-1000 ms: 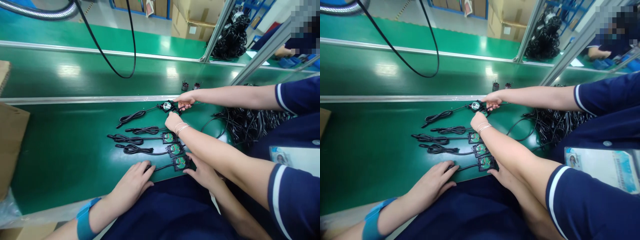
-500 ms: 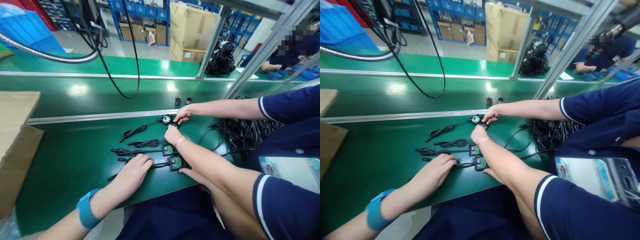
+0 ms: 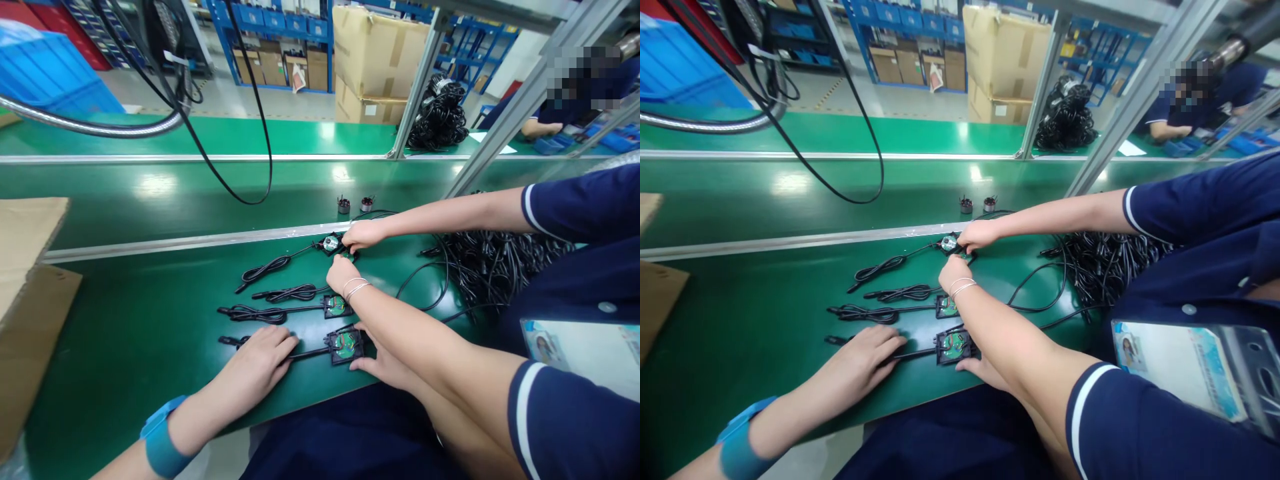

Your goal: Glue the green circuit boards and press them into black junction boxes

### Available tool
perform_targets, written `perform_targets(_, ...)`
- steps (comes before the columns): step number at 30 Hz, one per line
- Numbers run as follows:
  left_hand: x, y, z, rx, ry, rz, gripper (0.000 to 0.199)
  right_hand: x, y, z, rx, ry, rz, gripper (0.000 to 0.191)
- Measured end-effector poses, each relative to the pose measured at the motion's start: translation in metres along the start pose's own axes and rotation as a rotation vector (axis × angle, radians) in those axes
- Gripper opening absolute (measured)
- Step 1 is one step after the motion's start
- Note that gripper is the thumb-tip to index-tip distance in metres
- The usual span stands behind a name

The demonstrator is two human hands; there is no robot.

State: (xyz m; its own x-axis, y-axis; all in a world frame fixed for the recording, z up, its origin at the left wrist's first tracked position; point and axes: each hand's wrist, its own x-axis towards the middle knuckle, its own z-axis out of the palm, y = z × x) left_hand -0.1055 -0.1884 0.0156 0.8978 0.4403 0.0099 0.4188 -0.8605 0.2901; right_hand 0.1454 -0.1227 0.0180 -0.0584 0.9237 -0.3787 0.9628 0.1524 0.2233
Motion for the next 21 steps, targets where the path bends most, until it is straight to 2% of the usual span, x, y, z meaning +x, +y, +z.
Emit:
perform_targets(9, -0.009, -0.002, -0.008, -0.063, -0.055, -0.04, 0.022, -0.002, 0.0, -0.005, 0.01, -0.019, -0.01, 0.031)
perform_targets(12, -0.005, -0.004, -0.014, -0.11, -0.006, -0.052, 0.041, -0.004, 0.0, -0.007, -0.009, -0.035, -0.043, 0.034)
perform_targets(15, 0.007, -0.005, -0.021, -0.152, 0.085, -0.07, 0.04, -0.004, 0.0, -0.007, -0.017, -0.042, -0.083, 0.036)
perform_targets(18, 0.019, 0.002, -0.025, -0.16, 0.117, -0.06, 0.036, -0.002, 0.001, -0.005, -0.01, -0.033, -0.104, 0.034)
perform_targets(21, 0.019, 0.019, -0.019, -0.157, 0.103, 0.0, 0.039, 0.001, 0.001, -0.001, 0.013, -0.009, -0.103, 0.031)
